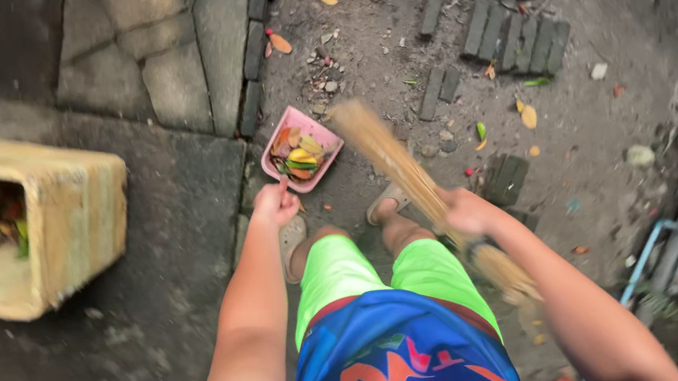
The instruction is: The person sweeps dry leaves and debris from the ground using a broom and a dustpan, periodically emptying the dustpan into a large bin.
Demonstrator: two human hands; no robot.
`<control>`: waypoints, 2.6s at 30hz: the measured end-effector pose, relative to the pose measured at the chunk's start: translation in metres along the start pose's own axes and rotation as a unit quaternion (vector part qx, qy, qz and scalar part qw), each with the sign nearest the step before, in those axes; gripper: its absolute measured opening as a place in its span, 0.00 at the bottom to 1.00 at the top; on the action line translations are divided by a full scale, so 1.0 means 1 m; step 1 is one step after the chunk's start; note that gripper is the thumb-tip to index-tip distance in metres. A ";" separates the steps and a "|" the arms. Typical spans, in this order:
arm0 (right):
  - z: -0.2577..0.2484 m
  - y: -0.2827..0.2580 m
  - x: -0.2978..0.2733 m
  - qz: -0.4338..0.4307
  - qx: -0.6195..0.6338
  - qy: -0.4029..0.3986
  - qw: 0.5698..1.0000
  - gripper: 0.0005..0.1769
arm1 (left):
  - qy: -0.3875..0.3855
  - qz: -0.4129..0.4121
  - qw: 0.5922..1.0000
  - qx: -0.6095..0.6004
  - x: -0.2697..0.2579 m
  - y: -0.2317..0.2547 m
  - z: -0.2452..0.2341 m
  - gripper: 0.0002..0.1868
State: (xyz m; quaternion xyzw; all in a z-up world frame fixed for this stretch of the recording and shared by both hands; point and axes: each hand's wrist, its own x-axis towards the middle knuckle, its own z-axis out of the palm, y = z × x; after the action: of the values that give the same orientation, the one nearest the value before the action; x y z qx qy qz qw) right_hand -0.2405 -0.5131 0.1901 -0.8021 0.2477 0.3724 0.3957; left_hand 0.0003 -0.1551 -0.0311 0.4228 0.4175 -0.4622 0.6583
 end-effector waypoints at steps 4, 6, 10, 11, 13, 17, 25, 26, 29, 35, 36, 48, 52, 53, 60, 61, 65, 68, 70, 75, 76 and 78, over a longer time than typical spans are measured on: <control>-0.059 0.001 -0.077 0.034 0.082 -0.089 0.992 0.49 | 0.068 -0.030 0.993 -0.088 0.010 -0.016 0.033 0.11; -0.088 -0.004 -0.088 -0.046 0.060 -0.029 0.997 0.50 | 0.099 -0.032 0.988 -0.114 0.007 -0.016 0.034 0.16; -0.147 -0.022 -0.024 -0.029 0.025 0.033 0.999 0.48 | 0.072 0.002 0.984 -0.165 0.004 -0.010 0.020 0.16; -0.163 -0.029 0.003 0.021 0.022 0.037 0.999 0.44 | 0.058 -0.007 0.983 -0.176 0.002 -0.007 0.013 0.14; -0.198 -0.043 0.067 0.117 0.109 0.027 0.987 0.35 | 0.045 -0.015 0.980 -0.193 0.003 0.001 0.006 0.12; -0.228 -0.075 0.183 -0.012 0.069 0.091 0.993 0.35 | 0.072 0.002 0.972 -0.223 0.006 0.025 0.017 0.05; -0.244 -0.144 0.195 0.072 0.063 -0.011 0.995 0.35 | 0.133 0.008 0.944 -0.303 0.066 0.075 0.047 0.10; -0.254 -0.147 0.179 0.028 0.038 -0.026 0.999 0.33 | 0.128 0.010 0.941 -0.313 0.070 0.078 0.048 0.09; -0.285 -0.149 0.135 0.142 0.080 -0.044 0.986 0.45 | 0.127 0.029 0.939 -0.317 0.069 0.086 0.047 0.08; -0.309 -0.153 0.198 -0.009 -0.018 -0.011 1.000 0.44 | 0.131 0.015 0.942 -0.307 0.046 0.083 0.036 0.04; -0.303 -0.156 0.219 0.011 -0.008 -0.016 1.000 0.43 | 0.124 0.011 0.945 -0.304 0.048 0.083 0.039 0.07; -0.368 -0.143 0.190 -0.067 -0.128 -0.230 0.962 0.53 | 0.165 0.032 0.918 -0.358 0.069 0.099 0.089 0.02; -0.384 -0.121 0.215 -0.061 -0.152 -0.145 0.976 0.53 | 0.199 0.009 0.921 -0.335 0.048 0.084 0.090 0.03; -0.382 -0.122 0.225 -0.104 -0.152 -0.120 0.976 0.52 | 0.218 -0.011 0.921 -0.322 0.043 0.077 0.091 0.02; -0.339 -0.174 0.196 0.038 -0.271 -0.199 0.941 0.55 | 0.219 0.028 0.915 -0.337 0.056 0.066 0.096 0.02; -0.343 -0.174 0.181 0.025 -0.225 -0.214 0.950 0.54 | 0.217 0.027 0.915 -0.339 0.059 0.065 0.095 0.02; -0.336 -0.153 0.144 -0.075 -0.174 -0.183 0.965 0.52 | 0.164 0.036 0.930 -0.328 0.054 0.056 0.080 0.09; -0.308 -0.143 0.155 -0.060 -0.171 -0.081 0.980 0.50 | 0.135 0.039 0.925 -0.354 0.040 0.019 0.061 0.11; -0.290 -0.153 0.178 -0.089 -0.195 -0.051 0.975 0.40 | 0.122 0.037 0.921 -0.368 0.034 -0.015 0.045 0.10; -0.198 -0.182 0.207 -0.036 -0.191 -0.036 0.980 0.34 | 0.074 0.032 0.886 -0.457 0.012 -0.087 0.013 0.04; -0.172 -0.179 0.208 -0.019 -0.144 -0.064 0.987 0.33 | 0.073 0.033 0.884 -0.461 0.007 -0.091 0.007 0.04; -0.137 -0.160 0.199 0.006 -0.100 -0.088 0.991 0.32 | 0.068 0.063 0.872 -0.480 0.001 -0.098 0.003 0.05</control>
State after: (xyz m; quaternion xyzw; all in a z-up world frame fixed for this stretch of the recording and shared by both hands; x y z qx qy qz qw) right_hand 0.0443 -0.5558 0.1605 -0.8004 0.1781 0.4664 0.3319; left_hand -0.0935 -0.1798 -0.0481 0.1100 0.6041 -0.1329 0.7780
